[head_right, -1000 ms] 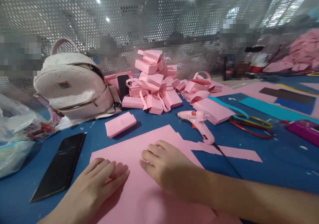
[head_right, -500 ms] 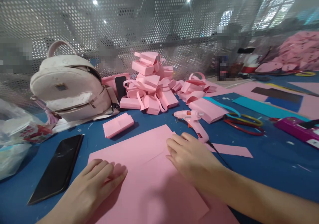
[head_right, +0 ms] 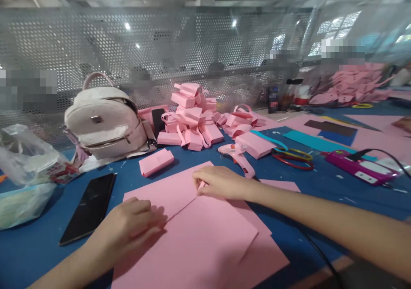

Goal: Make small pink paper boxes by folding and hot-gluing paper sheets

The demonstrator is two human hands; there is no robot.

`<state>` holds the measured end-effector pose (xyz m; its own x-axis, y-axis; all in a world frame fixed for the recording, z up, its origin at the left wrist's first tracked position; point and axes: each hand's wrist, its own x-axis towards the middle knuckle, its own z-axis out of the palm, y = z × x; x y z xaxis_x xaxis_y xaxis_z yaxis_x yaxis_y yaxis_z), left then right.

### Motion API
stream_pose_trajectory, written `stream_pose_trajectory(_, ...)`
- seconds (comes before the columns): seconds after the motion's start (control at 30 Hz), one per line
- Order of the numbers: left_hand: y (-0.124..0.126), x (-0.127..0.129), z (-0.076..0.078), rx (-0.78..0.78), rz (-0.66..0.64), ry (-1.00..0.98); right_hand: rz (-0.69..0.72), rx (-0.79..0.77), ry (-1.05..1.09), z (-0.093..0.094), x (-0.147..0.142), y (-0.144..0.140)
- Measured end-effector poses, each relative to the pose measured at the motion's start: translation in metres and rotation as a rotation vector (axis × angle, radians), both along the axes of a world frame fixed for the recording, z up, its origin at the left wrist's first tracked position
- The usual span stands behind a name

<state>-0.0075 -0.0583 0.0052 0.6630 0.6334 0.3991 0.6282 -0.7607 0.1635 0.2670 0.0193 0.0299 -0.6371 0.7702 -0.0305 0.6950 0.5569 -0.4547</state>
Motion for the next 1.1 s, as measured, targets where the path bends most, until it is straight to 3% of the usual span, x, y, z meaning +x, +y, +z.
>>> stream_pose_trajectory(0.07,0.003,-0.005,0.006,-0.302,0.080,-0.197,0.062,-0.063,0.052,0.008,-0.007,0.005)
stream_pose_trajectory(0.13,0.006,-0.007,0.009,-0.500,0.150,-0.401,0.112,-0.123,0.116,0.017,-0.017,0.008)
stream_pose_trajectory(0.2,0.007,-0.006,0.009,-0.719,0.134,-0.580,0.145,-0.158,0.177,0.025,-0.031,0.010)
stream_pose_trajectory(0.27,0.005,-0.002,0.006,-0.920,0.087,-0.675,0.158,-0.189,0.269,0.030,-0.048,0.008)
stream_pose_trajectory(0.33,0.002,0.002,0.003,-1.012,0.107,-0.660,0.155,-0.230,0.404,0.032,-0.064,0.007)
stream_pose_trajectory(0.47,-0.003,0.003,-0.001,-1.018,0.209,-0.612,0.121,-0.332,0.623,0.028,-0.088,0.007)
stream_pose_trajectory(0.63,-0.005,0.003,0.001,-1.018,0.211,-0.721,0.117,-0.401,0.564,0.023,-0.091,0.014)
stream_pose_trajectory(0.83,-0.007,0.005,-0.005,-1.059,0.215,-0.755,0.051,-0.268,0.596,0.039,-0.075,0.028)
stream_pose_trajectory(0.97,-0.005,0.004,-0.016,-0.994,0.188,-0.689,0.011,-0.196,0.606,0.055,-0.054,0.041)
stream_pose_trajectory(1.1,-0.002,0.003,-0.018,-0.953,0.166,-0.659,-0.037,-0.140,0.609,0.063,-0.033,0.050)
